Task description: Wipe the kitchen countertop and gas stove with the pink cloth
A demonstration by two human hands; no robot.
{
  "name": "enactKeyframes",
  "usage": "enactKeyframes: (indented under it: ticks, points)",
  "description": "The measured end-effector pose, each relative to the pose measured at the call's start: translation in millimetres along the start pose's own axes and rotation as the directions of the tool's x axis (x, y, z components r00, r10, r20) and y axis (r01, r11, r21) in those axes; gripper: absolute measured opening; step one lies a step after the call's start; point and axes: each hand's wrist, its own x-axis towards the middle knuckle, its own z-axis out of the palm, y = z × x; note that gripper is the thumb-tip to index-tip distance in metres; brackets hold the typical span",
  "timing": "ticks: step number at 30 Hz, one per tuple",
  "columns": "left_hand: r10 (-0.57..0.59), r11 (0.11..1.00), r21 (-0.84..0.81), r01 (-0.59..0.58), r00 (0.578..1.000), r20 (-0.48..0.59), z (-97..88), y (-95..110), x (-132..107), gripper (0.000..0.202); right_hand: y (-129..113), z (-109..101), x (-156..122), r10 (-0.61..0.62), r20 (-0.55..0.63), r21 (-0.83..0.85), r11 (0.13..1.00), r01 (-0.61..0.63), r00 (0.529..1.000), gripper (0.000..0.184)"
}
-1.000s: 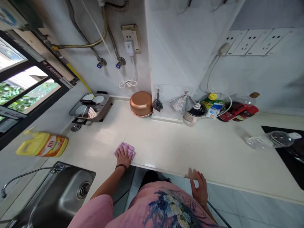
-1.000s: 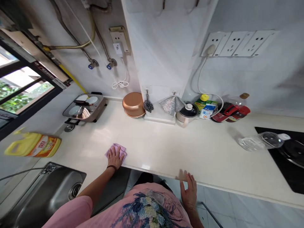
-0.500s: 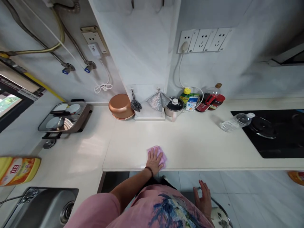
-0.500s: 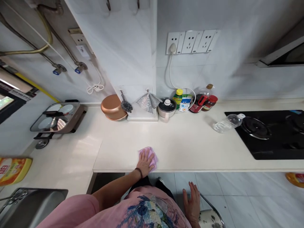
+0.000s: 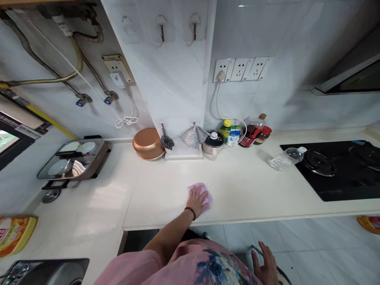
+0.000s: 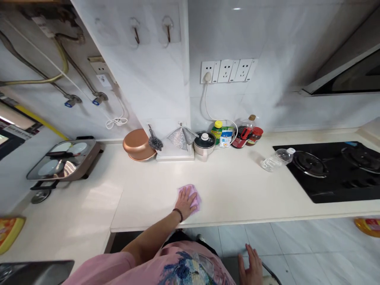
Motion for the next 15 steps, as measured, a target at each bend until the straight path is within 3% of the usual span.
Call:
enactKeyframes:
  ticks: [4, 8, 11, 15]
  points:
    - [-0.266, 0.961, 0.052, 0.271, 0.960, -0.085, -32.2, -75, -13, 0.074, -40, 23, 11, -0.021, 0.049, 0.048, 0.999, 0.018, 0.999, 0.076]
    - [-0.495, 0.856, 0.060, 0.513, 0.849, -0.183, -51.3, -141, -40, 0.072, -70, 45, 23, -0.066, 0.038, 0.069, 0.996, 0.063, 0.997, 0.074]
    - [-0.584, 0.788, 0.064, 0.613, 0.776, -0.238, -52.8, -170, -54, 0.072, -79, 51, 26, -0.050, 0.033, 0.069, 0.997, 0.047, 0.998, 0.073]
    - [-0.628, 0.740, 0.073, 0.669, 0.726, -0.282, -50.9, -181, -42, 0.074, -70, 49, 8, 0.029, 0.019, 0.077, 0.997, -0.031, 0.999, 0.072]
